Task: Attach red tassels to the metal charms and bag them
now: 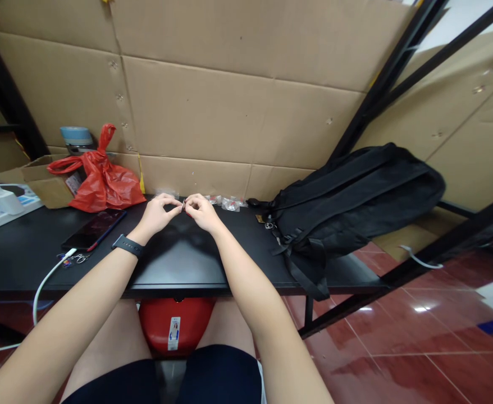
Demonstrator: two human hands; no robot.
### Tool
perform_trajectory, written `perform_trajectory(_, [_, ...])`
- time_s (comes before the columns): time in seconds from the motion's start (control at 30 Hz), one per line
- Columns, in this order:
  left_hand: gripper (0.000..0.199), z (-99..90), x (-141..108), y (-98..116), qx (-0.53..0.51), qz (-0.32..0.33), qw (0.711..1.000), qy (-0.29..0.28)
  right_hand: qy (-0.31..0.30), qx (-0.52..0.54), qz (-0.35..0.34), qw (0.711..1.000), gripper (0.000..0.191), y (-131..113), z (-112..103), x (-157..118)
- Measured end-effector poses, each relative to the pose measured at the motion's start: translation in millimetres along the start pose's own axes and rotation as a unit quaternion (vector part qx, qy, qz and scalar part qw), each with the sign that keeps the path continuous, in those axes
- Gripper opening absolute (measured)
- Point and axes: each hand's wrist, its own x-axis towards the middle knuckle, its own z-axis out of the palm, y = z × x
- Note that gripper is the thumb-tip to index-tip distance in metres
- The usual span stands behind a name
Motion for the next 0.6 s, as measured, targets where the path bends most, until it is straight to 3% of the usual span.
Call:
perform_trajectory(0.27, [0.014,1.8,0.7,-1.6,-0.03,0.005,1.0,-0.006,0.001,-0.004,-0.01,1.0,0.019,1.3,-1.5,0.0])
perform_trajectory(0.4, [0.03,8.6,3.2,-6.6,-0.168,-0.017,0.986,-0.009,0.004,-0.019,-0.038,0.999,0.018,5.4,-2.4,2.1])
perform_trajectory(0.5, [0.043,11.9,3.9,-8.0,-0.278,-0.03,0.959,-0.048,0.005,-0.028,-0.043,0.999,0.015,6.9,-3.2,3.2])
perform_trajectory(0.6, [0.05,10.5,1.9,-5.3,-0.292,-0.008,0.951,-0.1,0.006,-0.025,-0.046,0.999,0.015,7.4,-3.6,2.9])
